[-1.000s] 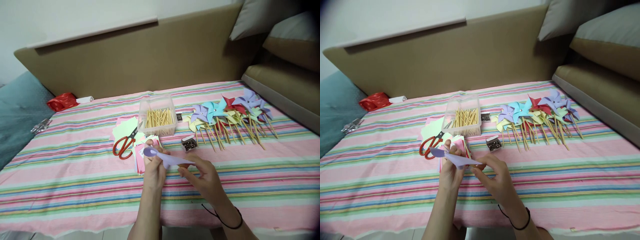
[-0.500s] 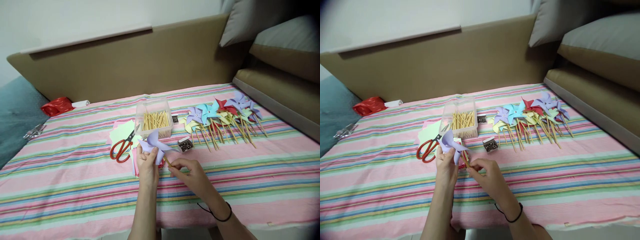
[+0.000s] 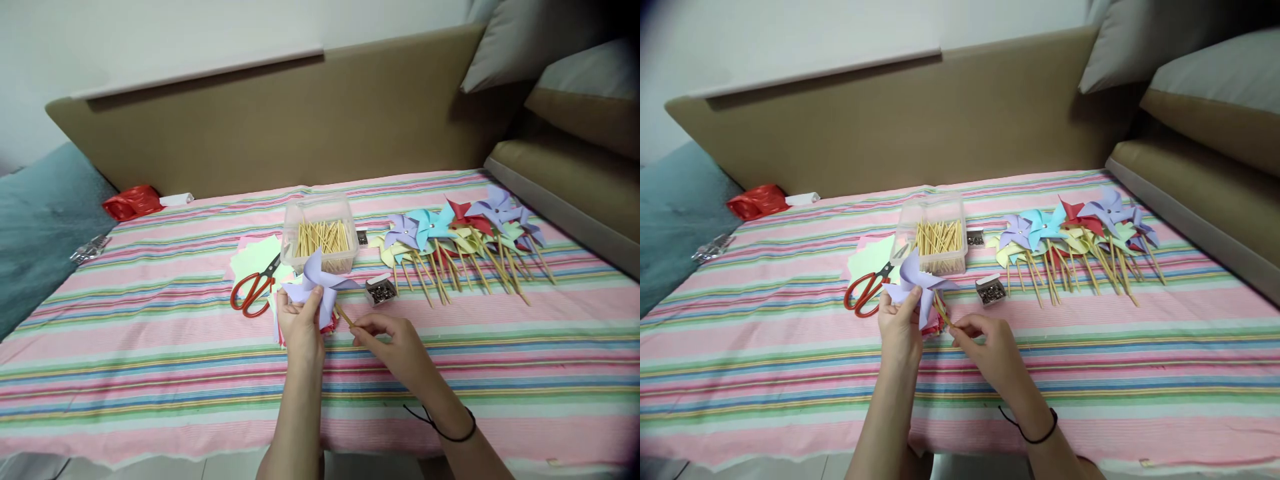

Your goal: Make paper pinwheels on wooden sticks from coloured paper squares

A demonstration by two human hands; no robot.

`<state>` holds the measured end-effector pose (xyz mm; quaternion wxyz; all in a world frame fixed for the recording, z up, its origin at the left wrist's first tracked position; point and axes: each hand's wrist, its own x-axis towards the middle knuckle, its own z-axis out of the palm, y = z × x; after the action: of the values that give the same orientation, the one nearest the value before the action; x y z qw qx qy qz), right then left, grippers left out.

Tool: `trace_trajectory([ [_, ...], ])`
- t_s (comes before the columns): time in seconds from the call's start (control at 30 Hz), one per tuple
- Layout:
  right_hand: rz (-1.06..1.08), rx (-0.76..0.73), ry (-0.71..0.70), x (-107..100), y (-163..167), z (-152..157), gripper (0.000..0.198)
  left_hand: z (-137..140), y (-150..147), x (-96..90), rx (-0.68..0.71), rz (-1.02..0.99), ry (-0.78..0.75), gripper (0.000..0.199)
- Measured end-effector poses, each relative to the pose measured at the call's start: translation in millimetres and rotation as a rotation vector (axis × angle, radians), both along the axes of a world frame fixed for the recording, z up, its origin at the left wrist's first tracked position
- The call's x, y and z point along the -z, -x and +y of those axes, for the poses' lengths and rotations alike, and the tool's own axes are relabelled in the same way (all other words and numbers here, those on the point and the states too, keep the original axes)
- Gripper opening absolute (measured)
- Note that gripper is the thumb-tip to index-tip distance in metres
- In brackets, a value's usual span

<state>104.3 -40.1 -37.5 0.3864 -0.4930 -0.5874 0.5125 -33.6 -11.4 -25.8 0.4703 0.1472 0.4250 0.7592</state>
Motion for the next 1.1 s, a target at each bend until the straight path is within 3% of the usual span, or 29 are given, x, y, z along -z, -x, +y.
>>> trace_trajectory([
  [0.2, 0.042, 0.053, 0.023, 2, -1, -1, 0.032, -2, -2, -3.7, -0.082, 0.030, 0.007, 0.051],
  [0.43, 0.036, 0.037, 0.011, 5, 4, 1, 0.023, -2, -5, -0.4, -0.012, 0.065, 0.027, 0.050],
  [0.8, 0.027, 0.136, 0.021, 7, -19, 8, 0.035, 3, 5, 1.7, 0.028, 0.077, 0.015, 0.037],
  [1.1, 0.047, 0.166, 0.007, 4, -20, 9, 0.031, -3, -5, -0.2, 0.364, 0.214, 0.131, 0.041],
])
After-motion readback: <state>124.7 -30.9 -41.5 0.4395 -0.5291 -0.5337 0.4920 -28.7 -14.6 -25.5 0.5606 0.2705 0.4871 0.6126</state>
